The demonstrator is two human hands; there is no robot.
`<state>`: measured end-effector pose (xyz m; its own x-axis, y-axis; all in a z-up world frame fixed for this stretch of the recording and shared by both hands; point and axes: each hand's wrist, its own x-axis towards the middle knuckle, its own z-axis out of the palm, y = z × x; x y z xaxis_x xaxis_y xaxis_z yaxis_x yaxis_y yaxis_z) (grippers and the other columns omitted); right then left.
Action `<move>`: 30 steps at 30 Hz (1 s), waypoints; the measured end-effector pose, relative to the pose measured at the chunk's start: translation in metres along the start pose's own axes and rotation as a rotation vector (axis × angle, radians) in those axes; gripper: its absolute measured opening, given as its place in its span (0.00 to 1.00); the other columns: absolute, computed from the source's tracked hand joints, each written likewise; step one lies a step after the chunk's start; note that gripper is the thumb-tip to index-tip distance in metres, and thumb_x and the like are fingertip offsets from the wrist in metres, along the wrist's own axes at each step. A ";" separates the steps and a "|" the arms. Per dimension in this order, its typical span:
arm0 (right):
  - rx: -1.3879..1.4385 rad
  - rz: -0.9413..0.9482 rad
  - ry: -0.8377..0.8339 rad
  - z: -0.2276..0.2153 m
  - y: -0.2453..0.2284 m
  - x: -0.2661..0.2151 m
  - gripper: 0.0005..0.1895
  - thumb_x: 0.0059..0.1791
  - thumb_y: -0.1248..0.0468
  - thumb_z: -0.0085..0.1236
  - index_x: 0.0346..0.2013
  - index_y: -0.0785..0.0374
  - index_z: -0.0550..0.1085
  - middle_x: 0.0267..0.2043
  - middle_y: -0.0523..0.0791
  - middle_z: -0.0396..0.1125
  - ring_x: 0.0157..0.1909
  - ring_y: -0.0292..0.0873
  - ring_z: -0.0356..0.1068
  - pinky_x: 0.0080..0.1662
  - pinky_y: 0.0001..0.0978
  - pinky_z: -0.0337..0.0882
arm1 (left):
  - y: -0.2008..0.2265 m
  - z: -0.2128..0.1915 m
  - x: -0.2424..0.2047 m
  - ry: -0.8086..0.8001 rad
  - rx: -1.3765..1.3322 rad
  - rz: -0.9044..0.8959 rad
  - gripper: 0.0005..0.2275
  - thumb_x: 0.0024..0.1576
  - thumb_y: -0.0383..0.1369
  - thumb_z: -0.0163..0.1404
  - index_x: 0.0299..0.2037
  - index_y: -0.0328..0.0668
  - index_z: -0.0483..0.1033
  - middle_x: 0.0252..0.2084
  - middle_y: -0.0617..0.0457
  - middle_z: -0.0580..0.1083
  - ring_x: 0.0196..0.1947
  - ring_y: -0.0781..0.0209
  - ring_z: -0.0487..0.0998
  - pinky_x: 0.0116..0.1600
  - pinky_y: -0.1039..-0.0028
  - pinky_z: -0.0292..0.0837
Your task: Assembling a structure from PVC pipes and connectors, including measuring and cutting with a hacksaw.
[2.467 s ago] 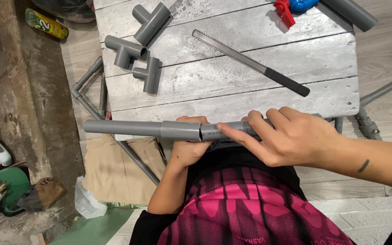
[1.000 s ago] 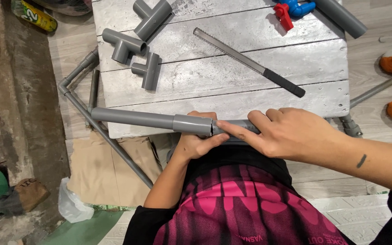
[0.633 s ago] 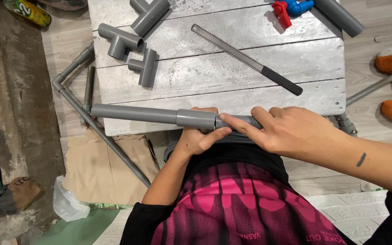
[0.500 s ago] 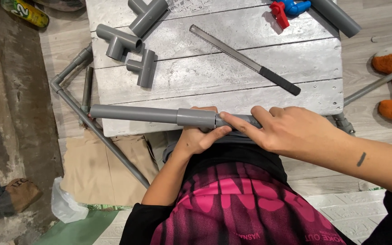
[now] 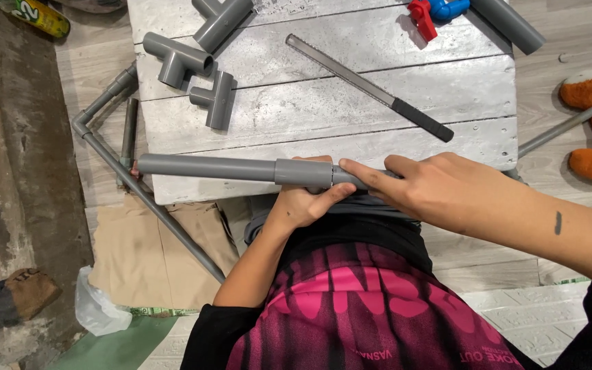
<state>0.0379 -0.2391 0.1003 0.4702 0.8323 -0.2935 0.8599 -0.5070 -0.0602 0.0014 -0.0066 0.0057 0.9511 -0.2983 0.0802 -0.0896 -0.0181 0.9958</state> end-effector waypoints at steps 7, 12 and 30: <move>0.448 -0.029 -0.009 0.007 0.015 0.010 0.35 0.55 0.51 0.46 0.77 0.48 0.51 0.25 0.45 0.66 0.21 0.53 0.67 0.27 0.47 0.68 | -0.008 0.002 -0.001 -0.005 -0.003 -0.027 0.15 0.58 0.44 0.55 0.25 0.47 0.68 0.22 0.62 0.62 0.24 0.70 0.62 0.30 0.76 0.56; 0.720 0.119 -0.232 -0.019 0.020 0.016 0.35 0.52 0.50 0.53 0.75 0.40 0.60 0.12 0.46 0.62 0.13 0.44 0.57 0.26 0.36 0.63 | -0.005 0.002 -0.002 -0.017 0.026 -0.044 0.16 0.57 0.45 0.56 0.24 0.48 0.66 0.22 0.63 0.61 0.23 0.71 0.60 0.29 0.76 0.54; 2.006 0.302 -0.426 -0.018 0.019 0.013 0.20 0.55 0.69 0.48 0.58 0.82 0.68 0.20 0.52 0.59 0.04 0.43 0.59 0.05 0.33 0.61 | -0.053 0.006 -0.006 -0.006 0.147 0.074 0.19 0.55 0.47 0.61 0.24 0.46 0.67 0.15 0.49 0.66 0.20 0.61 0.70 0.35 0.77 0.67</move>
<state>0.0641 -0.2335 0.1129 0.2048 0.7516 -0.6271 -0.7187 -0.3194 -0.6176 -0.0010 -0.0099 -0.0482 0.9386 -0.3097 0.1521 -0.2019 -0.1356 0.9700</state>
